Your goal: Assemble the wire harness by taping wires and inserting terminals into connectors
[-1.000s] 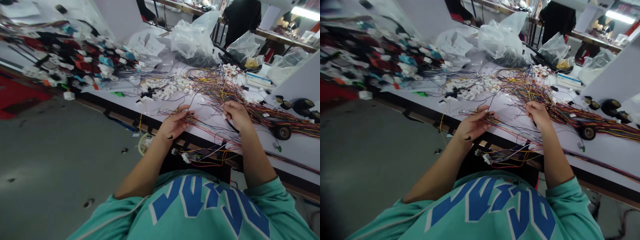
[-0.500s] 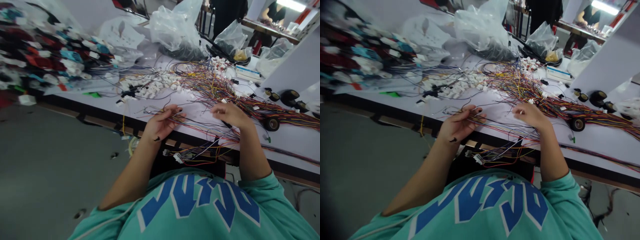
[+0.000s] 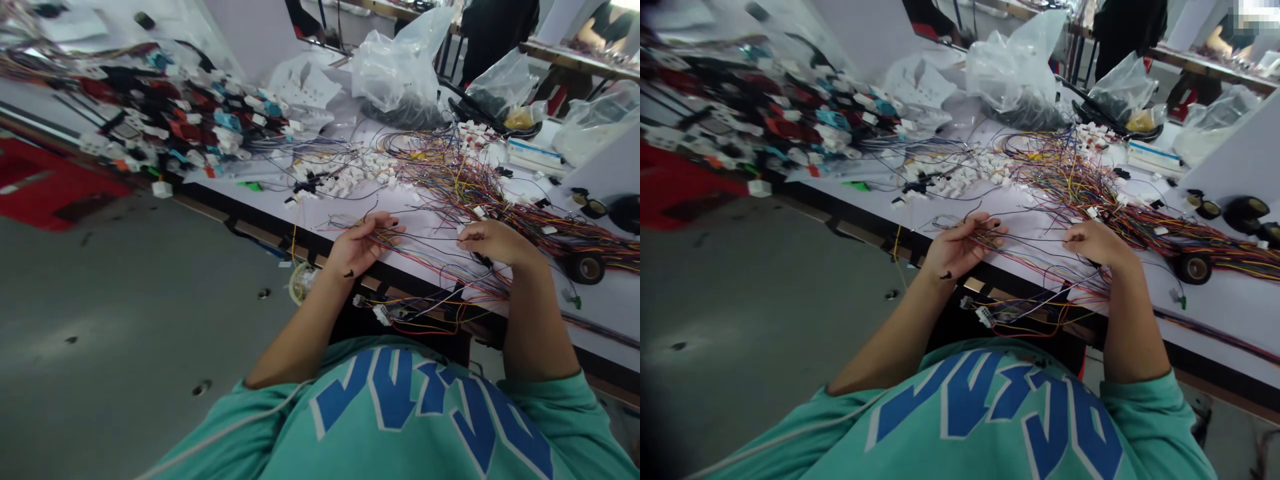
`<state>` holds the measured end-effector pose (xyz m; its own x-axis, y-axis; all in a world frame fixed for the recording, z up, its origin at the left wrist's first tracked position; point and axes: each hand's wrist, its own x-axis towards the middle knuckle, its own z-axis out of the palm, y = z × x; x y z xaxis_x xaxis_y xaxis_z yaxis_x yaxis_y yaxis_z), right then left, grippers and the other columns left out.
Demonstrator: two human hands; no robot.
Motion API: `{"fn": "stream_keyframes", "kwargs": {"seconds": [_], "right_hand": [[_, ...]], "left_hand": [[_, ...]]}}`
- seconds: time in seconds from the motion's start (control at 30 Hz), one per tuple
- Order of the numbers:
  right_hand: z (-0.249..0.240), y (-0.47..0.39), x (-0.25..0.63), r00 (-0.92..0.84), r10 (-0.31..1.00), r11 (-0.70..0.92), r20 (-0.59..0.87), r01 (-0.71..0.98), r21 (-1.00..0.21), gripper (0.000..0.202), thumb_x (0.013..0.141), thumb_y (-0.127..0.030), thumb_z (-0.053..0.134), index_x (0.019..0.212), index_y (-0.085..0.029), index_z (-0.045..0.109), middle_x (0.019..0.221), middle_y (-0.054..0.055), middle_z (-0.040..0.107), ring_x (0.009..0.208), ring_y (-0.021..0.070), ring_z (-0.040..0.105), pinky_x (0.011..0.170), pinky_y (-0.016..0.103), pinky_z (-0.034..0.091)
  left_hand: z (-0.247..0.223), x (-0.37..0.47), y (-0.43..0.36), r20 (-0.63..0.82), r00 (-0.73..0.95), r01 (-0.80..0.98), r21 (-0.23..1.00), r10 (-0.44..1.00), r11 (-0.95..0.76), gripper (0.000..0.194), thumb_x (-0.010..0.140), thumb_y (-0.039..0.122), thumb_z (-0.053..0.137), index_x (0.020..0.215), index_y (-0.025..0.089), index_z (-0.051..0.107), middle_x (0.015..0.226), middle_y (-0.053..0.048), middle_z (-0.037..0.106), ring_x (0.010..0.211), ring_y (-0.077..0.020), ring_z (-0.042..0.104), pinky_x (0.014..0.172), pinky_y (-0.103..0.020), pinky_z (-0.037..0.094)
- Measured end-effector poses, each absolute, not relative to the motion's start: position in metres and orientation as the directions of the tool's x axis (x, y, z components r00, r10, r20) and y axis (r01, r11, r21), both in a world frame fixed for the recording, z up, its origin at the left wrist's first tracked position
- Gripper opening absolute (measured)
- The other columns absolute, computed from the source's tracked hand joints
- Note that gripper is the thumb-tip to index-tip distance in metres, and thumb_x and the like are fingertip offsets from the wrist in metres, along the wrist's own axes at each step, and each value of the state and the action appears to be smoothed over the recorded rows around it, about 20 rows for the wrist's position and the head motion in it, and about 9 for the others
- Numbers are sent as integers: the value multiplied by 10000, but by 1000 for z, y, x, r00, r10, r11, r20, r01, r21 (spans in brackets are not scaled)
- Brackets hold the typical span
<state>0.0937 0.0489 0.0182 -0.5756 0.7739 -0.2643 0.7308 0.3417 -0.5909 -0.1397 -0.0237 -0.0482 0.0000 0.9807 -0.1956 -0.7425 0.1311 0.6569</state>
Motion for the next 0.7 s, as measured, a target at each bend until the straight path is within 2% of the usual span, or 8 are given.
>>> {"fn": "stream_keyframes", "kwargs": {"seconds": [0.23,0.5,0.7], "right_hand": [[21,47,98,-494,821,144,-285,663,-734,83,637,-256,571,638,-174,567,545,-26,580,519,99,527,546,224,386],[16,49,98,-515,808,83,-287,581,-810,9,654,-163,589,656,-162,580,521,-44,554,481,79,528,476,194,366],[13,50,100,-543,800,87,-253,523,-848,25,664,-137,603,672,-156,589,543,-50,555,483,57,525,464,172,356]], "left_hand": [[-46,-138,-25,-228,-18,-740,658,974,140,277,839,140,367,791,122,639,753,-72,691,802,-215,673,822,-414,511],[-41,-139,-27,-269,-62,-688,709,961,154,253,843,168,416,754,152,652,753,-55,687,847,-202,663,824,-387,511],[-41,-137,-27,-237,-94,-662,740,967,117,310,845,162,396,701,174,670,710,-44,685,726,-194,673,687,-349,547]]}}
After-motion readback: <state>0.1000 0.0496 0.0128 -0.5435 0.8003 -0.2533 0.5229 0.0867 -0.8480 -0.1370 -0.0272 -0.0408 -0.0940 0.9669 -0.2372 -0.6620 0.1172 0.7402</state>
